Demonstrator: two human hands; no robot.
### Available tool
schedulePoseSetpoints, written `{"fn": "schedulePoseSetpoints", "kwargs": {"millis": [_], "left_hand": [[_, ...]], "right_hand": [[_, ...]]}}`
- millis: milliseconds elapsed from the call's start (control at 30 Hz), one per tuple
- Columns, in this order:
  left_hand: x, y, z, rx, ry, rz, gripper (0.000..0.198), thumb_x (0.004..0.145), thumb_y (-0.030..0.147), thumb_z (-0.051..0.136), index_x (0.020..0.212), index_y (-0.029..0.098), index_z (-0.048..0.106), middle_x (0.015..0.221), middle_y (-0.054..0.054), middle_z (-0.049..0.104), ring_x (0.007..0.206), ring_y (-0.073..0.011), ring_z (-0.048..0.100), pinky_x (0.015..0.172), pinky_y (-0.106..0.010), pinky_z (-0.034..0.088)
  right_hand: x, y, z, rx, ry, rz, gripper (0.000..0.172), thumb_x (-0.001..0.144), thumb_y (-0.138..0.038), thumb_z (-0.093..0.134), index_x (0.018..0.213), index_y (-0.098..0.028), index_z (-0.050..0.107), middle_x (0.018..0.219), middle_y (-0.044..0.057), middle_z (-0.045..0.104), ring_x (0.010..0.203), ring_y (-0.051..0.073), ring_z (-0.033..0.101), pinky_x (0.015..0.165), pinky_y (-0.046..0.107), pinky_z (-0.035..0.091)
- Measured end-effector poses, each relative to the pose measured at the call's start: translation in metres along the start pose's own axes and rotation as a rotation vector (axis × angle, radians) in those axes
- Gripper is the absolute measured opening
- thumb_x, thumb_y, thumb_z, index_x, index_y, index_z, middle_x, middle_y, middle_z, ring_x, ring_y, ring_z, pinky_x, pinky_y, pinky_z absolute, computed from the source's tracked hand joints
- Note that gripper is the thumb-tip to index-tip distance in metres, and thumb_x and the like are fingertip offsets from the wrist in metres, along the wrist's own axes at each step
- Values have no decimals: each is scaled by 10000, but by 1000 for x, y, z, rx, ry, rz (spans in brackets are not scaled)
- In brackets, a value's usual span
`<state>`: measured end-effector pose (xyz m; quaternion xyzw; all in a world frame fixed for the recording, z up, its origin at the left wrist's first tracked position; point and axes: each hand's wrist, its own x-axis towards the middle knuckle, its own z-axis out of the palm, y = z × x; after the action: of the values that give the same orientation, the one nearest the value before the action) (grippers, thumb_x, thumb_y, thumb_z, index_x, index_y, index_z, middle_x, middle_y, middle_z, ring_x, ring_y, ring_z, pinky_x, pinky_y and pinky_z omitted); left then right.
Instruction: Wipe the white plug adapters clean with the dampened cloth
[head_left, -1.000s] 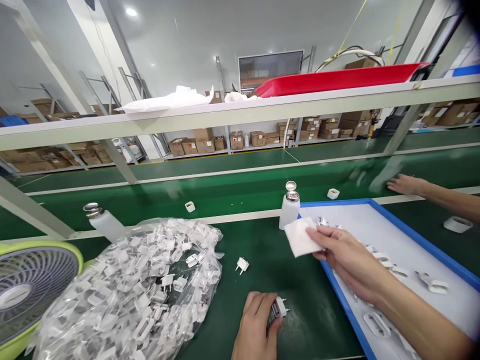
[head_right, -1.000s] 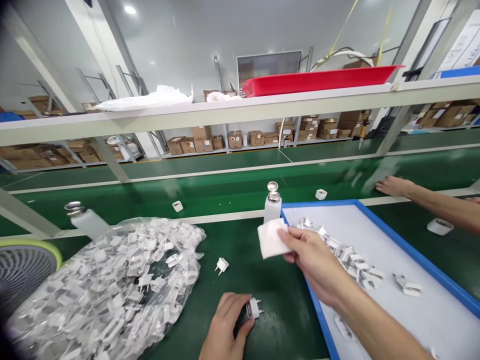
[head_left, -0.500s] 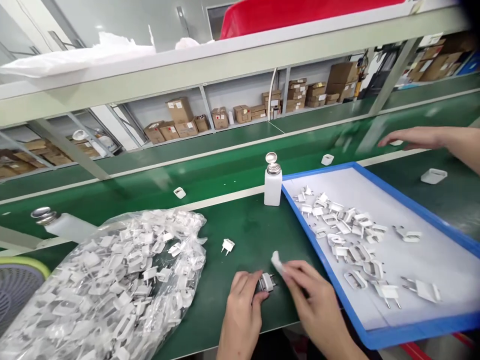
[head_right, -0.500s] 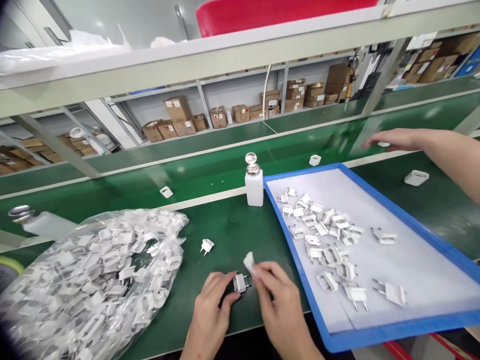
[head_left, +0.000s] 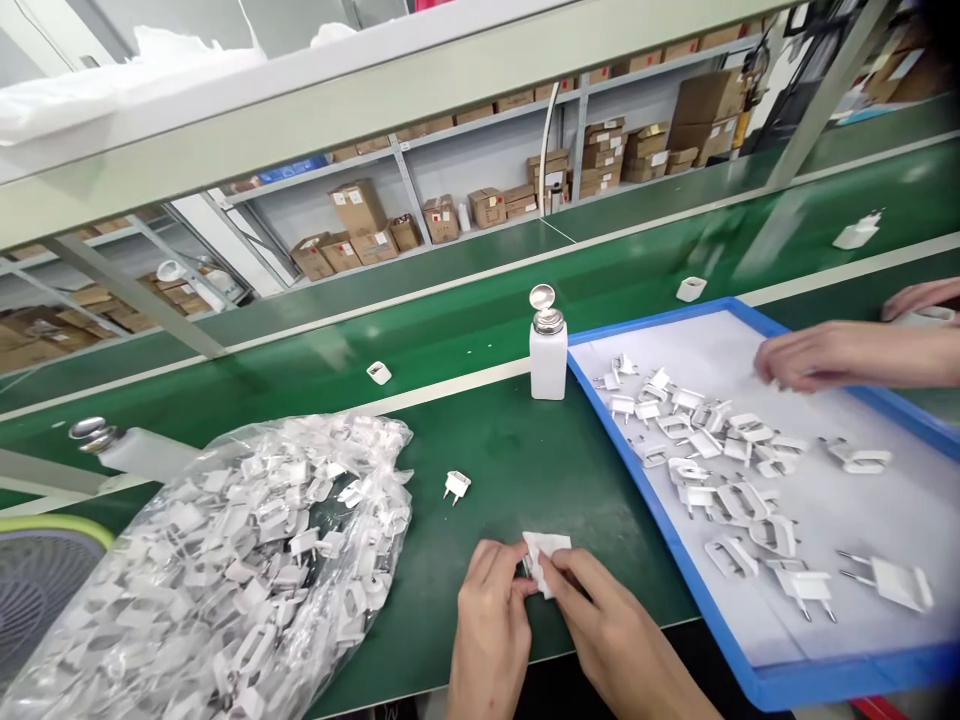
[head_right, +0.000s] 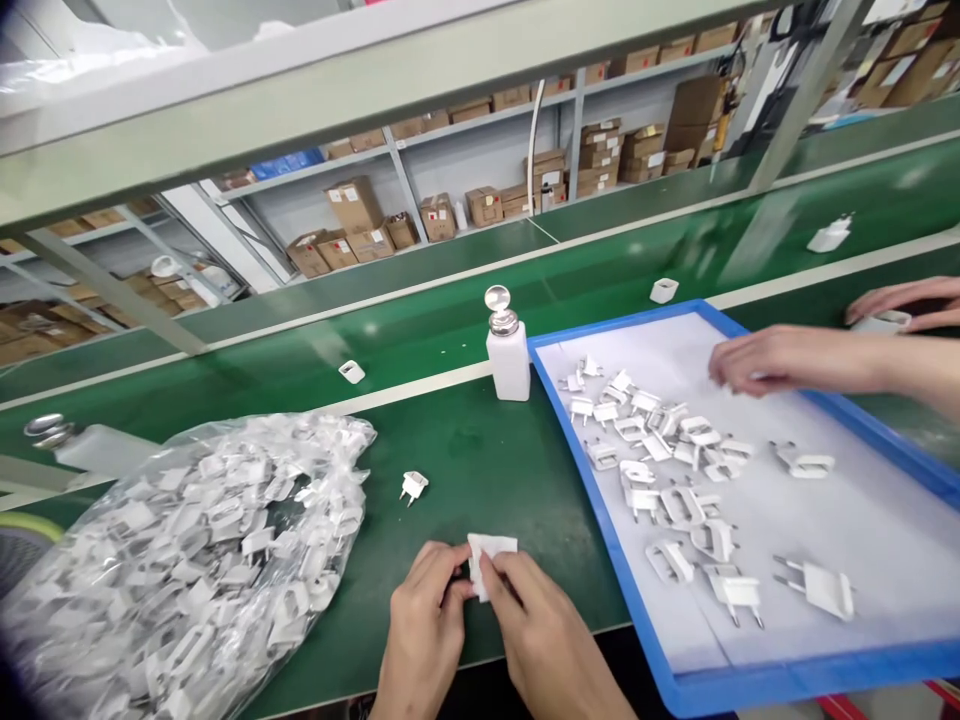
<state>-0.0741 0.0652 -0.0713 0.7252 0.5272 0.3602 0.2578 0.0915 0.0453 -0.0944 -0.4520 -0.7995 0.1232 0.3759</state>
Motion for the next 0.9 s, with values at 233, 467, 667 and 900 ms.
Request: {"fn": "schedulePoseSetpoints", "kwargs": {"millis": [233, 467, 667, 900], "left_hand": [[-1, 0, 1, -23, -22, -44, 509, 765, -86, 405, 1058, 181, 725, 921, -76, 703, 872, -208, 674, 701, -284, 617], [-2, 6, -1, -32, -49, -86, 523, 809, -55, 386, 1124, 195, 720, 943, -73, 686, 870, -200, 669, 732, -285, 604], [-4, 7, -5, -87, 4, -142, 472, 849, 17, 416, 1112, 193, 766, 973, -82, 737, 845, -198, 709, 746, -292, 581], [-13, 23, 9, -779, 157, -577, 293, 755, 285, 823, 1019, 158, 829, 951, -111, 830, 834, -245, 768, 743, -289, 599]], "right_hand": [[25, 4, -6, 17, -69, 66, 346, 966, -3, 364, 1011, -193, 650, 932, 46, 624, 774, 155, 647, 661, 259, 543], [-1, -5, -5, -127, 64, -129, 430, 911, 51, 369, 1218, -97, 630, 902, 86, 675, 733, 186, 643, 632, 301, 559], [-10, -11, 6, -200, 186, -154, 524, 904, 54, 362, 1342, -106, 600, 945, 96, 727, 744, 184, 654, 637, 301, 547], [-21, -44, 22, -256, 308, 19, 711, 937, 4, 477, 1611, -185, 352, 984, 117, 750, 697, 203, 672, 634, 338, 549]]}}
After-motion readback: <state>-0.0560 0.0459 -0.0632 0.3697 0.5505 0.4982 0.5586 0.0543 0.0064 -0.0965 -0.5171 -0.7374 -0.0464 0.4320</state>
